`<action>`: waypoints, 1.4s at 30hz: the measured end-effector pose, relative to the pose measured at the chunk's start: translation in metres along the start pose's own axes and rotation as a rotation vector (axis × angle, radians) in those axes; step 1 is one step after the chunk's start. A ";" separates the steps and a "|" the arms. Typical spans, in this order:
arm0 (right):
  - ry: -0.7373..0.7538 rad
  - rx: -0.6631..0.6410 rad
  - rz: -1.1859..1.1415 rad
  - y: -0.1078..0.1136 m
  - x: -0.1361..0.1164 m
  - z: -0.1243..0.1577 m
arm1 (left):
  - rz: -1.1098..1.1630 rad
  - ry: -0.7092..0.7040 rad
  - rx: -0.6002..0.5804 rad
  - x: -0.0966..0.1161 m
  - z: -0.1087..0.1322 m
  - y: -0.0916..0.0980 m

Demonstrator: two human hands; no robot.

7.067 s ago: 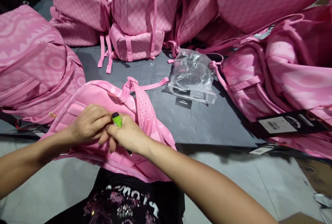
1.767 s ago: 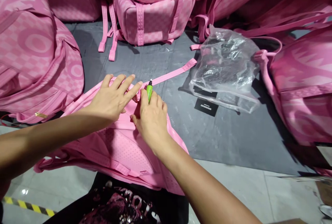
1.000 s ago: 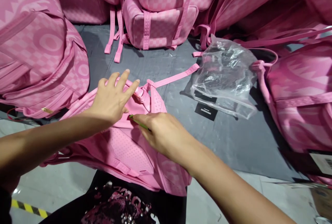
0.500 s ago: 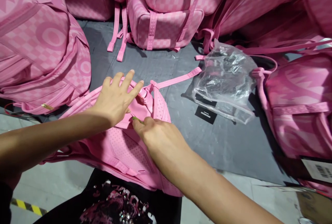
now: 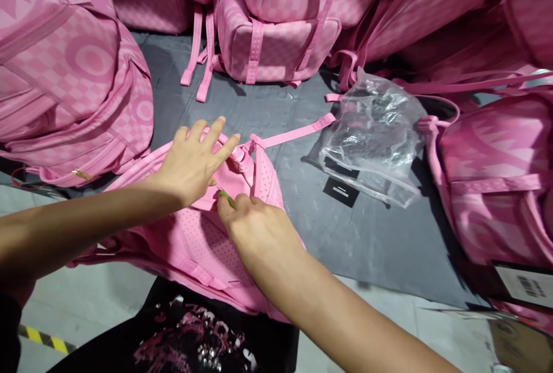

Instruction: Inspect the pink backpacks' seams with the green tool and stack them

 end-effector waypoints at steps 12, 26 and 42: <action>-0.038 0.245 -0.231 -0.005 0.005 0.006 | -0.038 -0.040 -0.003 -0.003 0.001 0.005; -0.155 0.393 -0.318 -0.014 -0.008 0.009 | -0.190 0.092 -0.196 -0.019 0.010 0.015; -0.146 0.478 -0.401 -0.009 -0.009 -0.007 | -0.215 0.028 -0.199 -0.020 0.008 0.010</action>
Point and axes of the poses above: each hand's wrist, its own z-axis away from the middle knuckle, its own y-axis out of the back of the hand, x = y × z, the point moved 9 cm from there along -z, towards the middle knuckle, and after that the axes turned 8 degrees about z, right-handed, at the moved point
